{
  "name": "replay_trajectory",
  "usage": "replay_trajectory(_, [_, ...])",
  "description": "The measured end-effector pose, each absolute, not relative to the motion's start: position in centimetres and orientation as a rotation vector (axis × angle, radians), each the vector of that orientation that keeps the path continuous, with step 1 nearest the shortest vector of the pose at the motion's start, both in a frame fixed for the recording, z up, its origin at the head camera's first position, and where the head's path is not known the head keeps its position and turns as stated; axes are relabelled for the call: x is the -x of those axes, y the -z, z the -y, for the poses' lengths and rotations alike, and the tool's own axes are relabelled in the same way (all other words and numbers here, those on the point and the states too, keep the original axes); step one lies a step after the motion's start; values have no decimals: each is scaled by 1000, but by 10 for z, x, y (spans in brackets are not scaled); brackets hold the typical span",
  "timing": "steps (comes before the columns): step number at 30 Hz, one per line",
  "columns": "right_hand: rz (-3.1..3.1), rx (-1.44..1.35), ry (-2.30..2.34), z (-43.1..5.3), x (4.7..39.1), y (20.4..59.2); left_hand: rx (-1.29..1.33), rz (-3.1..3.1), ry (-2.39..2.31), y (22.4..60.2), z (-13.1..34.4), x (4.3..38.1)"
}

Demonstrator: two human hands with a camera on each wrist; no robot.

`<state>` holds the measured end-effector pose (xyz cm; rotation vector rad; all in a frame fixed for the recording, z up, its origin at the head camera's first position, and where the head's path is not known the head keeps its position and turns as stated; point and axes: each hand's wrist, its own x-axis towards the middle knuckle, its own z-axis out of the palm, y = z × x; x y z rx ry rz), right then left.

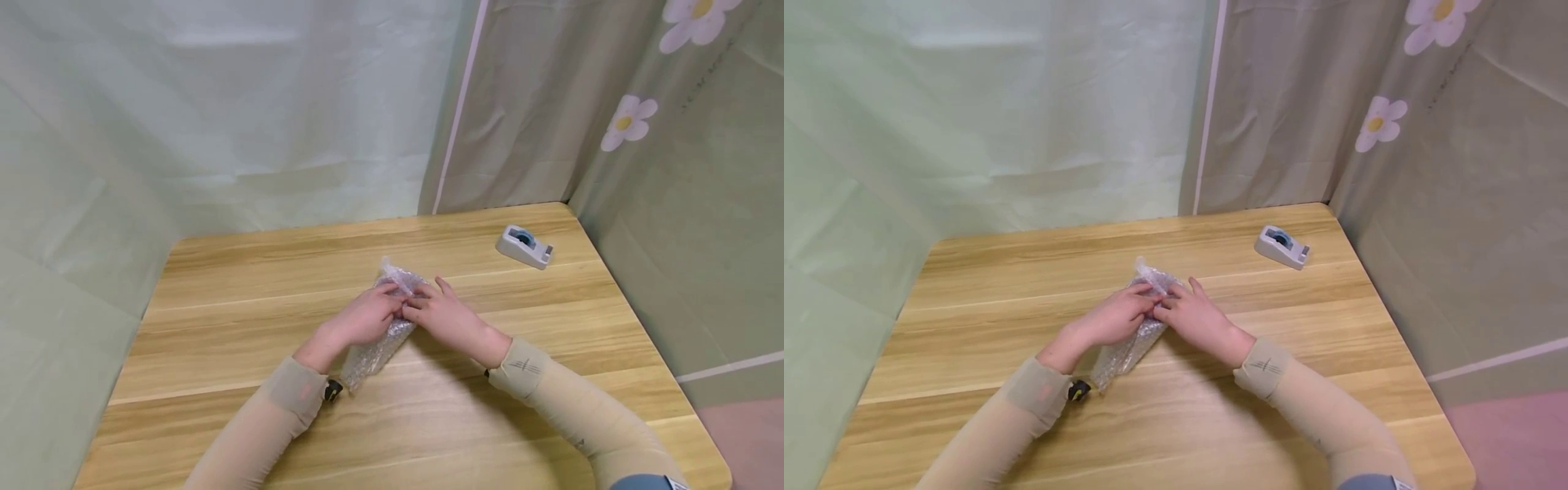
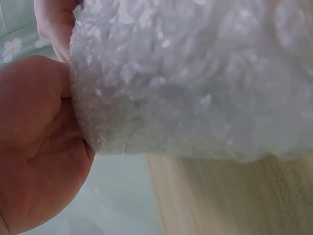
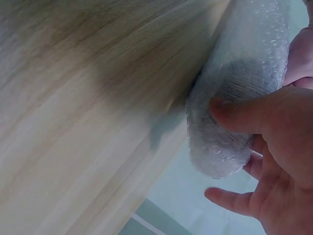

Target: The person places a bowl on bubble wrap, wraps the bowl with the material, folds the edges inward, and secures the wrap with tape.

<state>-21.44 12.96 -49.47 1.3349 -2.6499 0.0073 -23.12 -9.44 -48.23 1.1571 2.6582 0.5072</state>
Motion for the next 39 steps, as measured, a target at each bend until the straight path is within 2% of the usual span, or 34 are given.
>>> replay_trajectory(17, [2695, -1393, 48, -126, 218, 486, -1239, -2614, -777, 479, 123, 230])
replay_trajectory(39, [2703, -1418, -6, -125, 219, 487, -1283, -2702, -731, 486, 194, 178])
